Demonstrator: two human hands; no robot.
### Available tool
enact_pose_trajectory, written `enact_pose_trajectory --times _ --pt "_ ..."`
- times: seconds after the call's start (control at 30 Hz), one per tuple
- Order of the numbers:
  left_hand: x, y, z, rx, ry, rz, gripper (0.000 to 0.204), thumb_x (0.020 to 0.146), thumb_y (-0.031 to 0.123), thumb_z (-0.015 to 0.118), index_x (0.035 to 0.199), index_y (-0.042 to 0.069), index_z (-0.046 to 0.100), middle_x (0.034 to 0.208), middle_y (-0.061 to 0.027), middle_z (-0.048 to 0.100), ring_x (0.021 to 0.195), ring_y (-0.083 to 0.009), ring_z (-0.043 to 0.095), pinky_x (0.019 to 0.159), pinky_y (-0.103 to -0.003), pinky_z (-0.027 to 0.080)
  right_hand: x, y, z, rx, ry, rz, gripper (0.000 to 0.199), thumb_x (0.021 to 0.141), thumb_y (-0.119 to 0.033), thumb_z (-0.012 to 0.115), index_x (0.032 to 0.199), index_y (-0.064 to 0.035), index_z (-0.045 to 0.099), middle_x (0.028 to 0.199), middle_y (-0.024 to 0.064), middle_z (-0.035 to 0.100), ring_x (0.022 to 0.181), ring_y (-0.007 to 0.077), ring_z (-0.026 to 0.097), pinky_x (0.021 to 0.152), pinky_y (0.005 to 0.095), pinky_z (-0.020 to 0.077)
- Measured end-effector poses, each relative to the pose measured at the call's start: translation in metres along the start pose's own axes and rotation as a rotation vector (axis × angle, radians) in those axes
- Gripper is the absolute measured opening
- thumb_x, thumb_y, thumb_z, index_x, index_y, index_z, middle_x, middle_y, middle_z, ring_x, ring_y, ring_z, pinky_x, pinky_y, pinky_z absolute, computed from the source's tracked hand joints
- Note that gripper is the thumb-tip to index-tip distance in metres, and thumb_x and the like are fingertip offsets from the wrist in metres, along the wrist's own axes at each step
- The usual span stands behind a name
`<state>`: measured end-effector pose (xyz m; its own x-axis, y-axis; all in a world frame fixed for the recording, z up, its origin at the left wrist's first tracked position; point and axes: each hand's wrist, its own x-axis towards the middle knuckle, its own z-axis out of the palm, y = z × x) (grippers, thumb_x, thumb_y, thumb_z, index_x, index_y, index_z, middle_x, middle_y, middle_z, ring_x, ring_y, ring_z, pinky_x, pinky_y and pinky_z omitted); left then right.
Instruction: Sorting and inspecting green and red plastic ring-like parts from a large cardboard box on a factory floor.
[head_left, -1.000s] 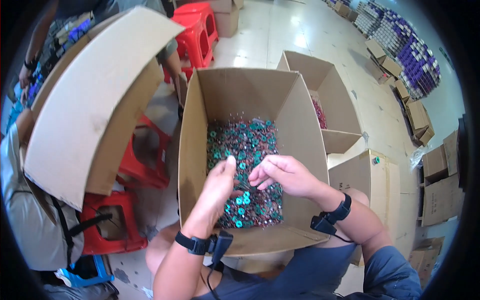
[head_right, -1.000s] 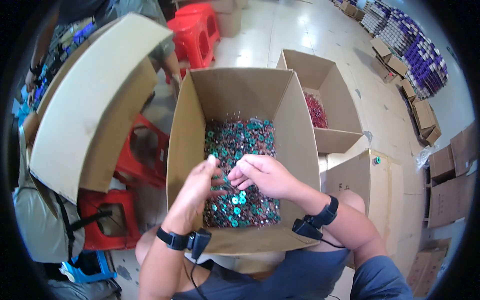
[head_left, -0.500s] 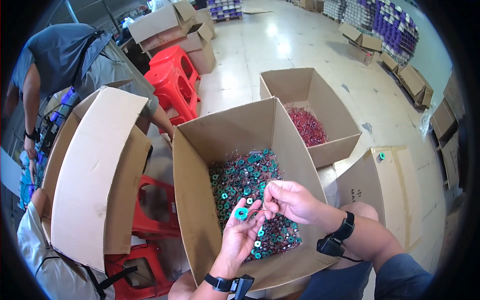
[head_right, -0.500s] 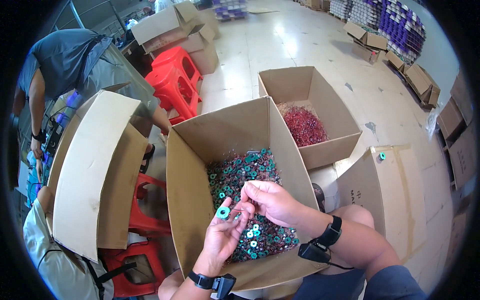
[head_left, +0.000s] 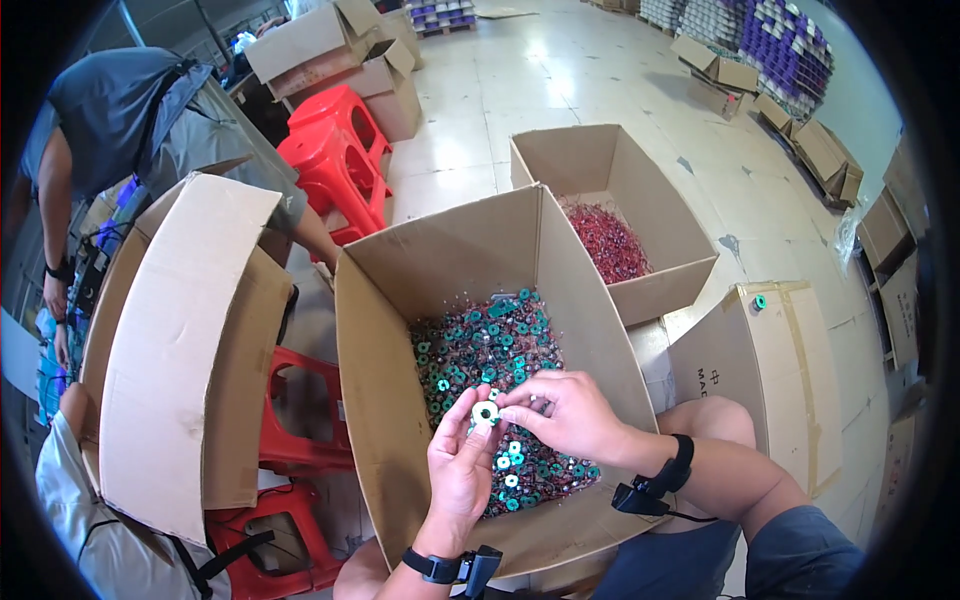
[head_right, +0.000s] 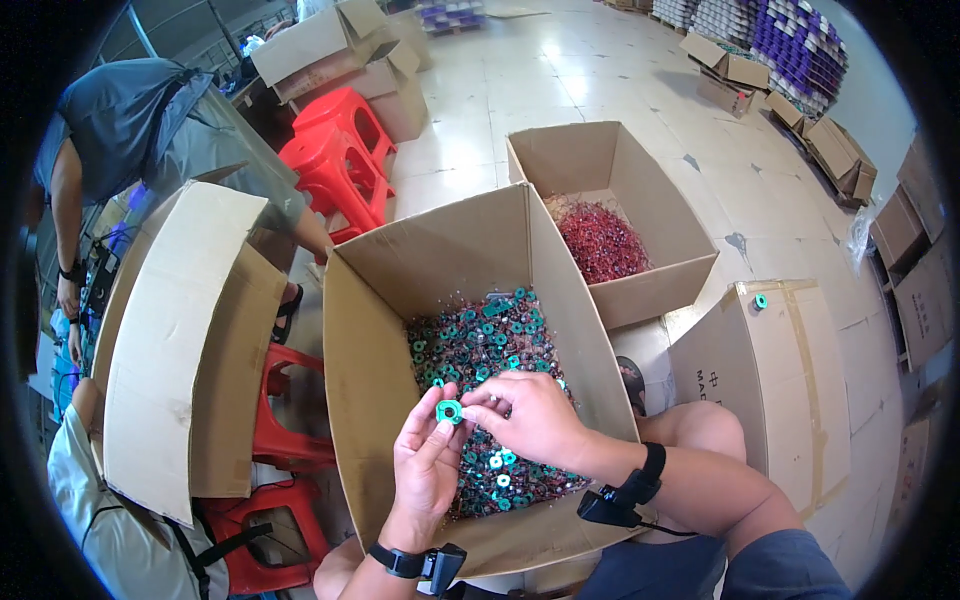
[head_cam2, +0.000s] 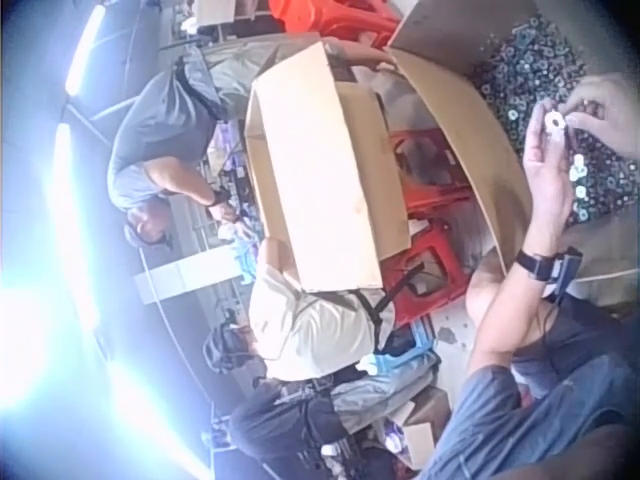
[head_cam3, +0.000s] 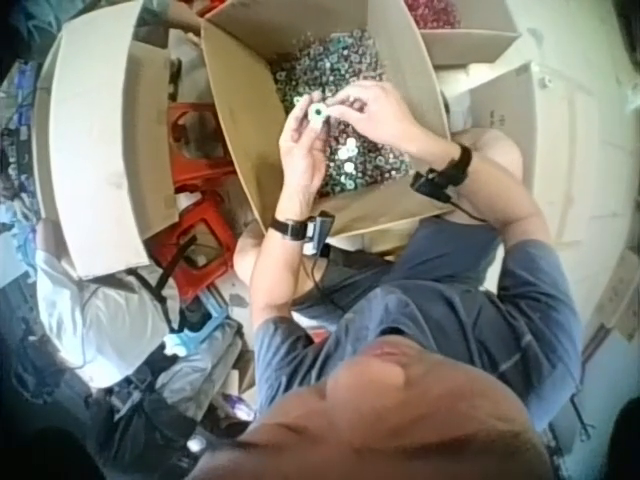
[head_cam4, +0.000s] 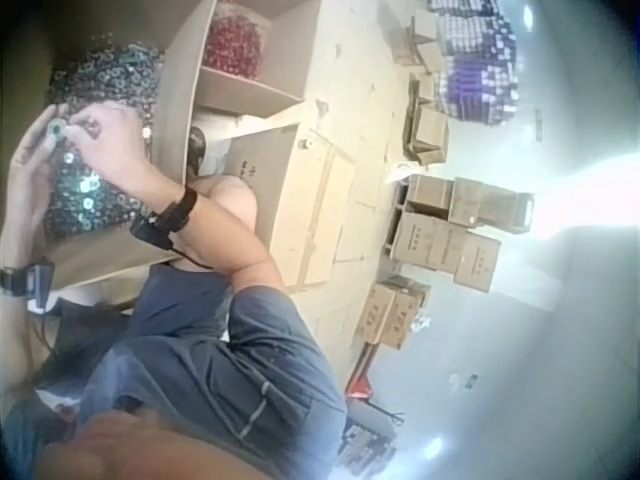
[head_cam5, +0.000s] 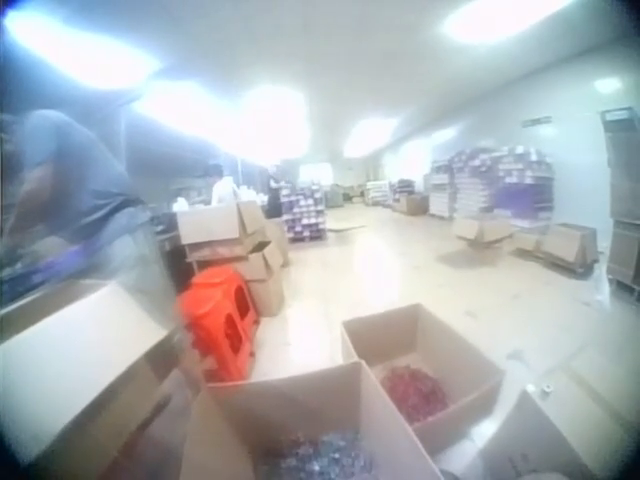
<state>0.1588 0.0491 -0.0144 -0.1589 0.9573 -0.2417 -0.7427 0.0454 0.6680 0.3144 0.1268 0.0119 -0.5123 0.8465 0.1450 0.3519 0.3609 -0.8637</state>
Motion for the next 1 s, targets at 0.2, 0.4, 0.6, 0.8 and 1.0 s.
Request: enact_pose_trajectory --times 0.2,0.4,0.6,0.8,1.0 --pt "-0.004 0.001 0.001 0.068 0.012 -0.006 0.039 0.095 0.004 0.054 0.134 -0.002 0.047 0.135 -0.0176 0.052 0.122 -0.0251 0.053 0.105 -0.039 0.043 -0.004 0.007 0.018 0.205 0.025 0.101 0.014 0.086 -0.014 0.067 0.092 -0.0022 0.071 0.072 0.0098 0.069 0.063 0.0158 0.067 0.059 0.0293 0.0521" --pt "-0.004 0.0 0.002 0.175 0.043 0.013 0.033 0.096 0.005 0.054 0.129 -0.003 0.052 0.129 -0.0186 0.056 0.117 -0.0236 0.056 0.101 -0.04 0.047 0.0 0.01 0.019 0.369 -0.027 0.232 0.017 0.091 -0.015 0.064 0.086 0.002 0.064 0.071 0.0078 0.068 0.067 0.0096 0.066 0.057 0.0261 0.0515" --pt "-0.003 0.001 -0.003 0.18 0.033 -0.001 0.034 0.093 -0.002 0.056 0.127 -0.003 0.055 0.123 -0.0144 0.061 0.106 -0.0177 0.061 0.094 -0.031 0.051 0.005 0.012 0.015 0.521 -0.093 0.303 0.019 0.092 -0.016 0.062 0.085 0.0004 0.059 0.074 0.0063 0.066 0.063 0.0073 0.062 0.056 0.0249 0.0497" --pt "-0.004 -0.003 -0.002 0.19 0.07 0.018 0.037 0.089 -0.006 0.061 0.126 -0.006 0.056 0.114 -0.013 0.064 0.1 -0.0164 0.063 0.091 -0.03 0.053 0.005 0.011 0.015 0.125 -0.01 0.025 0.015 0.092 -0.015 0.062 0.086 -0.0017 0.057 0.071 0.0021 0.061 0.06 0.0067 0.055 0.052 0.0256 0.0455" --pt "-0.005 -0.001 -0.001 0.247 0.082 0.075 0.038 0.086 -0.006 0.065 0.123 -0.006 0.058 0.109 -0.012 0.066 0.094 -0.0151 0.064 0.086 -0.028 0.054 0.006 0.013 0.016 0.596 -0.15 0.292 0.015 0.092 -0.015 0.06 0.083 -0.0034 0.057 0.067 -0.0004 0.057 0.057 0.0078 0.053 0.052 0.0241 0.0422"
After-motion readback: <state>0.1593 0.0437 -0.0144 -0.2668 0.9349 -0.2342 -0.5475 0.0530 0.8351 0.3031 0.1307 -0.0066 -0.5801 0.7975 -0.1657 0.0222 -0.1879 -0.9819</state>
